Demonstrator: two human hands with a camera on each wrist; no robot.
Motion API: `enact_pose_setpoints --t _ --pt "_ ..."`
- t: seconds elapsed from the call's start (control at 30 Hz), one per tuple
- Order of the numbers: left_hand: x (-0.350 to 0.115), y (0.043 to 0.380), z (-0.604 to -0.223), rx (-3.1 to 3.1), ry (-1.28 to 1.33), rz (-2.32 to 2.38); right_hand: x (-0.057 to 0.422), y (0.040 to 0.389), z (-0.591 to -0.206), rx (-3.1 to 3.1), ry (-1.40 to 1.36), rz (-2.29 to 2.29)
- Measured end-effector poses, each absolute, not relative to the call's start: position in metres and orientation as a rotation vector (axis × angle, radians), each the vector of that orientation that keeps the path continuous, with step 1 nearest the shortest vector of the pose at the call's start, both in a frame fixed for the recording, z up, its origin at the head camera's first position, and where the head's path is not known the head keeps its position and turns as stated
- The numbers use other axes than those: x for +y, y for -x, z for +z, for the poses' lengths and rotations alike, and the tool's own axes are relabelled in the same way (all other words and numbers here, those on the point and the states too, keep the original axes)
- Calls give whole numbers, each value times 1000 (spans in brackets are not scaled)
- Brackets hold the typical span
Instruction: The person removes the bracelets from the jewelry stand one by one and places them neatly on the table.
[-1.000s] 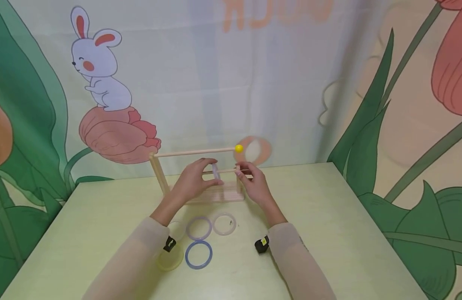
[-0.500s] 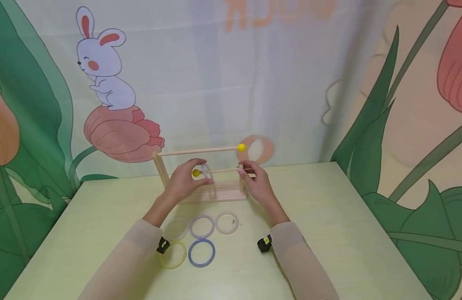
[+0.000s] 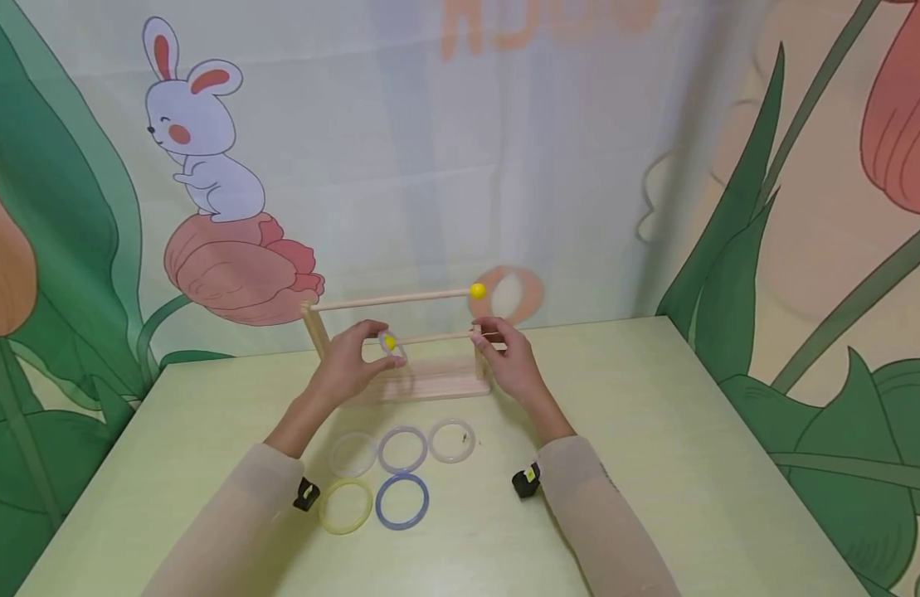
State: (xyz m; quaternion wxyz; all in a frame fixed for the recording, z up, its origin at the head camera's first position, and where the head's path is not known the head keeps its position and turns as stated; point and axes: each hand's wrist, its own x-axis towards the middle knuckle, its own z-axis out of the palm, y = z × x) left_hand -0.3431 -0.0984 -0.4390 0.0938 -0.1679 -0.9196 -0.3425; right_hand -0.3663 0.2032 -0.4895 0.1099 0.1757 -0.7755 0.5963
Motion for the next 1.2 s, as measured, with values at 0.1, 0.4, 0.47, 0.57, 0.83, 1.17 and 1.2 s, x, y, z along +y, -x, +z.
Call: enact_pose_setpoints --t 0.1,0.4,0.47,0.57,0.83,1.17,1.2 --pt "-102 342 -444 -2754 502 -1003 204 365 -489 -2288 -509 1747" --pt "-112 333 -456 -2767 501 -1052 204 365 -495 -2298 -512 1734" --pt "-114 331 -457 -2768 505 -1054 204 365 -495 -2297 -514 1736" --pt "-117 326 -458 -2780 496 -1052 204 366 -494 -2296 -510 1747" --pt "-121 309 -457 -2817 520 -987 204 366 -491 -2318 -509 1744" --pt "-114 283 -458 -2836 676 -939 204 368 -491 -2317 -516 1743" --pt "-113 279 -458 -2838 691 -932 204 368 -491 -2312 -519 1744"
